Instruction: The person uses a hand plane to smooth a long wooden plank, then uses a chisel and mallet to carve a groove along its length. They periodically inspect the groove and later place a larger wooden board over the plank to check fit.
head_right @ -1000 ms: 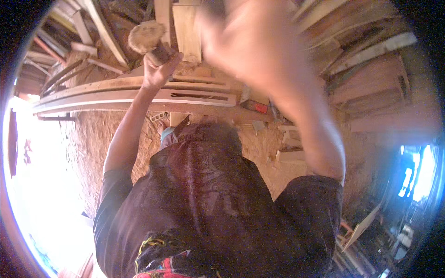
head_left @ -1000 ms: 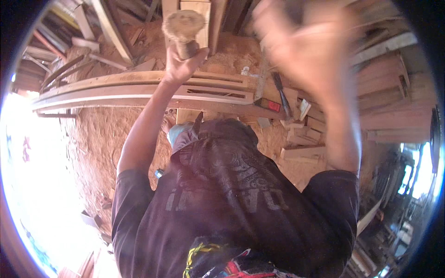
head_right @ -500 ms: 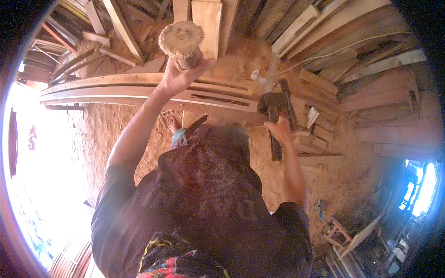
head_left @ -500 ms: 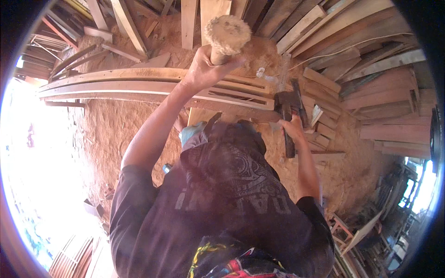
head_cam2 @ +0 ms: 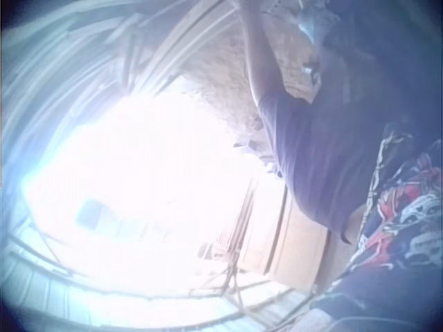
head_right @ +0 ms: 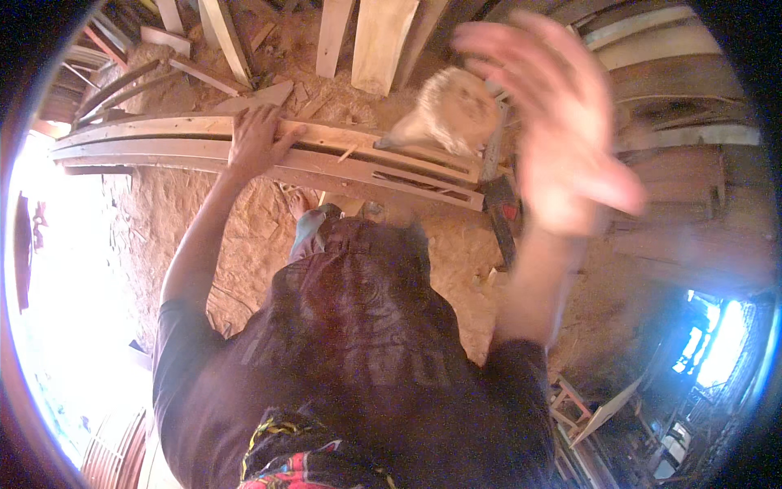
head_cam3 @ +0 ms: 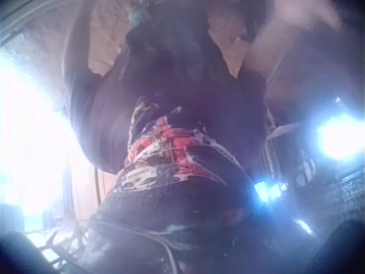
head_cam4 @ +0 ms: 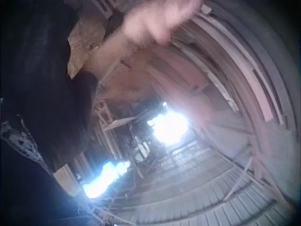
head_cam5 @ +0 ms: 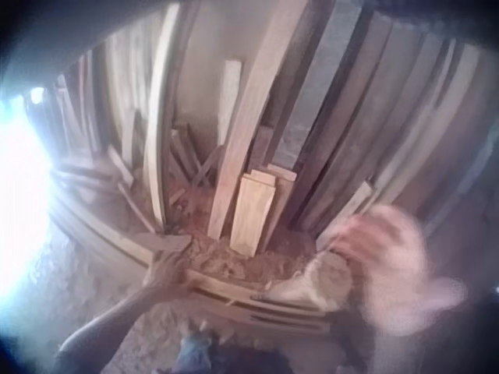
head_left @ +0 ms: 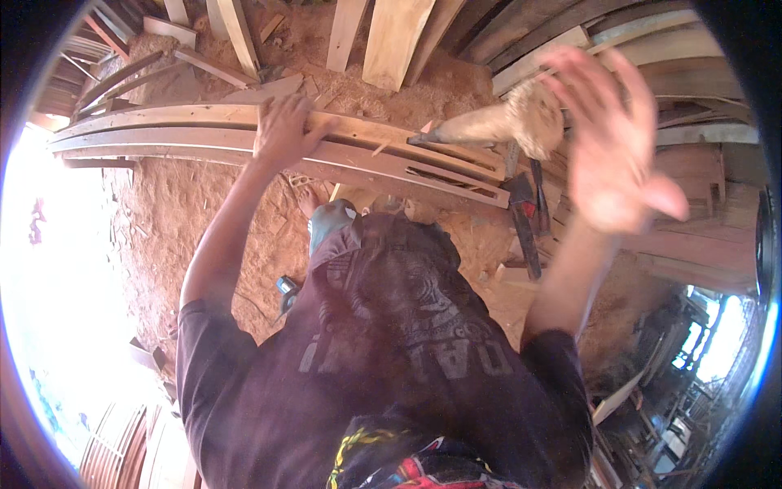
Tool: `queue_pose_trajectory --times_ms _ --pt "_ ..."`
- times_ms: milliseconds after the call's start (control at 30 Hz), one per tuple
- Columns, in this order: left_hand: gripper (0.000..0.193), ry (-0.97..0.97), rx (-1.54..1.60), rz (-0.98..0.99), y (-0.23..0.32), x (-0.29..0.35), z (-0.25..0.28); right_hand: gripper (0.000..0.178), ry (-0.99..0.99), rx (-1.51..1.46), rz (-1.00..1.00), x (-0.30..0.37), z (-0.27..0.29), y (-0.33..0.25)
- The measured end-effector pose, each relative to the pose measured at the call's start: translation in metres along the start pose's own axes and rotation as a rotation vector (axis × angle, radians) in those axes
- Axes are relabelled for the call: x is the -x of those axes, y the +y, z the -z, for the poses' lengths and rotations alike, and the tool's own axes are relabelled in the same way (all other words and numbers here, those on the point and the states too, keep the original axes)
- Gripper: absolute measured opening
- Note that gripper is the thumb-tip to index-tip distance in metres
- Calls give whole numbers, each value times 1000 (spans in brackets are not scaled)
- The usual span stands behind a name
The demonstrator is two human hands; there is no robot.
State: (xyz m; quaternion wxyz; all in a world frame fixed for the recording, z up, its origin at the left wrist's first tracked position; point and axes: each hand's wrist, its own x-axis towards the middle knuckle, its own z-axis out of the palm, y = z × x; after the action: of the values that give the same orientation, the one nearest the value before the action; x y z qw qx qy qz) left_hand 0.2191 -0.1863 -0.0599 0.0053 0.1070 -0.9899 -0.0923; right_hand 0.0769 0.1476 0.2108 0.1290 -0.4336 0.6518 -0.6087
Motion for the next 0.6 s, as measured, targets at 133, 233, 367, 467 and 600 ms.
queue_pose_trajectory --times_ms 133,233,367,467,600 --pt "68 -48 306 -74 5 4 12 26 -284 394 157 -98 -192 43" --pt "67 153 364 -98 9 20 -10 32 -355 429 50 -126 -231 71" --pt "77 79 162 -82 5 2 6 27 -314 186 -143 -107 -135 25" --pt "75 134 184 -43 11 3 10 16 -43 176 -69 -43 -36 -13" --pt "65 67 169 -29 13 1 17 12 137 271 -99 32 50 -21"
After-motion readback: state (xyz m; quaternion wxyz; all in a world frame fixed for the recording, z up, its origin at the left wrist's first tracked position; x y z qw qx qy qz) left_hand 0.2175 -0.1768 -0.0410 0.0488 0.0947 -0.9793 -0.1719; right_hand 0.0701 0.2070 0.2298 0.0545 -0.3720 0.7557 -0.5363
